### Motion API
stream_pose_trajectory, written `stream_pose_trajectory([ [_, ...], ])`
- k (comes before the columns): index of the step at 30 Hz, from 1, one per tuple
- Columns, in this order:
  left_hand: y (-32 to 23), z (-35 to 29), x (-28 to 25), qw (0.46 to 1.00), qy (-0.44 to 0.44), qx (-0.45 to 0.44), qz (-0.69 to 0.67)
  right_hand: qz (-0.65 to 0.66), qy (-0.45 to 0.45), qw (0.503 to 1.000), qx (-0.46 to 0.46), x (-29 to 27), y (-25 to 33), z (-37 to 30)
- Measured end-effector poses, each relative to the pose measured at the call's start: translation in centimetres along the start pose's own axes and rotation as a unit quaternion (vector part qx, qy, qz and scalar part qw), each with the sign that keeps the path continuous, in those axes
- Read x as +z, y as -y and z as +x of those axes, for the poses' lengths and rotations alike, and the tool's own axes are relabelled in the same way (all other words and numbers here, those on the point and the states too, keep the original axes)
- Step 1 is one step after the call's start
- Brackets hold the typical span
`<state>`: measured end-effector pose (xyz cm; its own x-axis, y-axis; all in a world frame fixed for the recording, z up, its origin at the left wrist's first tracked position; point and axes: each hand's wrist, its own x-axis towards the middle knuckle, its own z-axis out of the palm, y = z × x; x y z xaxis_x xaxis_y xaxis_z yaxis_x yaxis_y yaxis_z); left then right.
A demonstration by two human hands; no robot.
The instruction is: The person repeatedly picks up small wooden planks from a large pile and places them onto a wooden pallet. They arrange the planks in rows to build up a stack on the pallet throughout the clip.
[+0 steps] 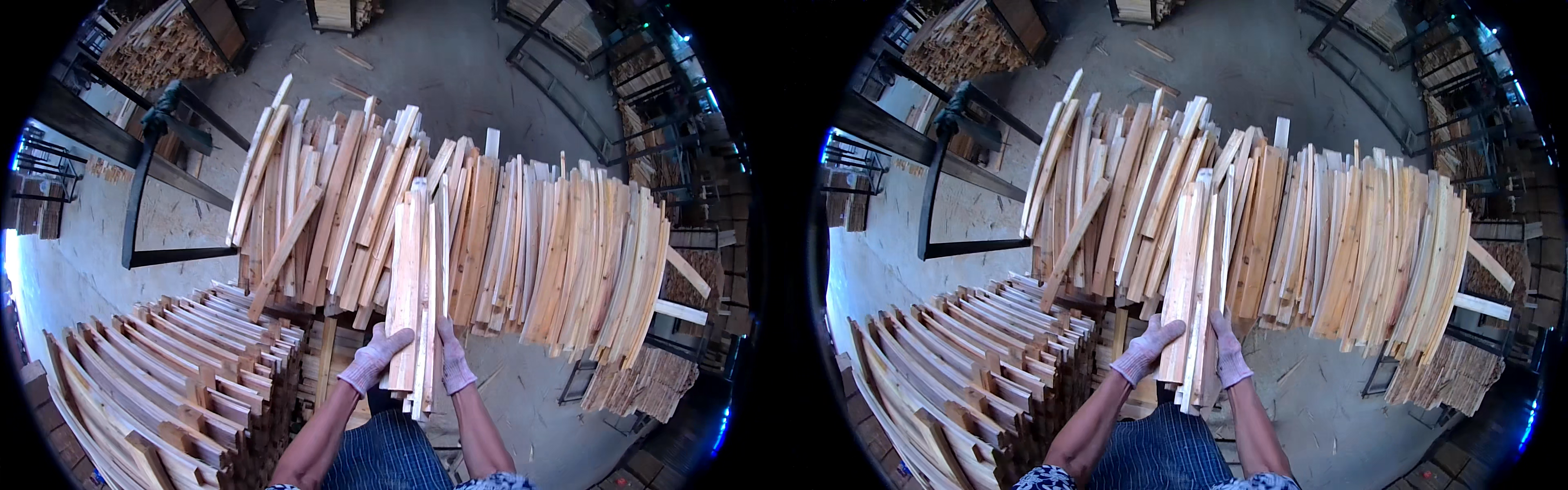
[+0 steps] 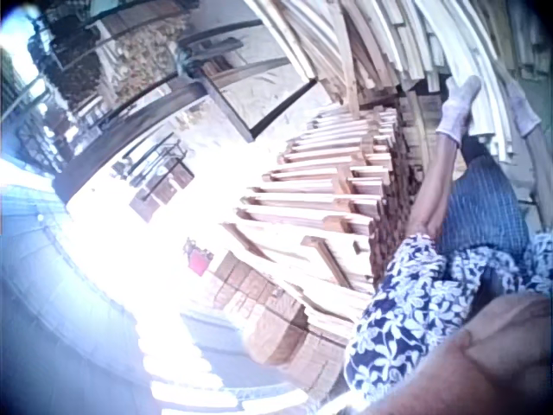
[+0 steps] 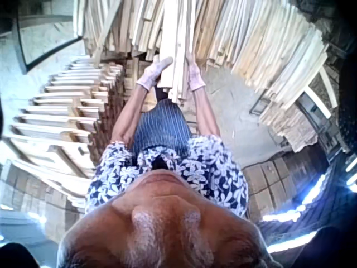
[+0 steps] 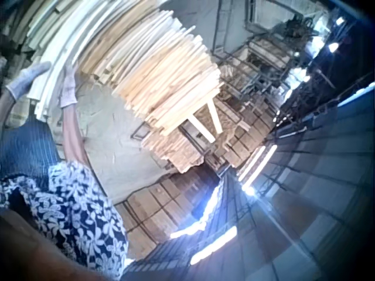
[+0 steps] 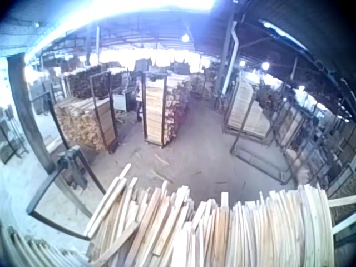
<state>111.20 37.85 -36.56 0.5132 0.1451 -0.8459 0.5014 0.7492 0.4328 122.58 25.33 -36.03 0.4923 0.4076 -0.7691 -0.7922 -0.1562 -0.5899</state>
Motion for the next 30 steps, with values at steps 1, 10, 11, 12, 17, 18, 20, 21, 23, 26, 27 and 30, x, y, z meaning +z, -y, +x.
stream_pose_trajectory([
  [1,-1.2,-1.3,0.8,0.998,-0.001,-0.015,0.056,0.022,0.023,0.999,0.031,0.0,0.9,-0.9],
  [10,-8.3,-18.7,8.9,0.989,-0.036,-0.075,0.123,-0.034,0.048,0.98,0.192,2.0,12.7,-15.4],
  [11,-8.8,-20.7,9.5,0.989,-0.027,-0.094,0.112,-0.026,0.053,0.977,0.206,2.5,14.0,-17.5],
  [12,-8.0,-21.7,9.8,0.996,-0.033,-0.059,0.057,-0.021,0.066,0.973,0.222,3.0,15.0,-18.6],
  [17,-6.0,-14.7,5.2,0.978,0.061,-0.03,-0.195,-0.011,0.168,0.955,0.243,3.7,13.7,-12.5],
  [18,-7.3,-12.0,4.0,0.969,0.051,-0.063,-0.235,-0.097,0.14,0.955,0.242,4.6,13.0,-9.8],
  [20,-6.2,-8.8,3.2,0.96,0.039,-0.091,-0.263,-0.154,0.06,0.968,0.19,2.6,7.5,-1.7],
  [21,-5.8,-6.9,1.8,0.96,0.019,-0.071,-0.269,-0.172,0.087,0.962,0.192,4.0,7.8,-1.0],
  [23,-4.9,-7.3,0.5,0.957,0.012,-0.067,-0.282,-0.191,0.121,0.952,0.207,6.0,8.5,-3.4],
  [26,-2.6,-9.1,1.1,0.973,-0.031,-0.032,-0.228,-0.118,0.123,0.964,0.206,5.8,7.6,-6.5],
  [27,-2.5,-10.8,2.5,0.977,-0.044,-0.033,-0.204,-0.083,0.116,0.968,0.205,4.3,6.4,-6.7],
  [30,-1.5,-15.8,4.9,0.984,-0.059,-0.01,-0.167,-0.065,0.136,0.958,0.244,1.7,5.7,-9.3],
])
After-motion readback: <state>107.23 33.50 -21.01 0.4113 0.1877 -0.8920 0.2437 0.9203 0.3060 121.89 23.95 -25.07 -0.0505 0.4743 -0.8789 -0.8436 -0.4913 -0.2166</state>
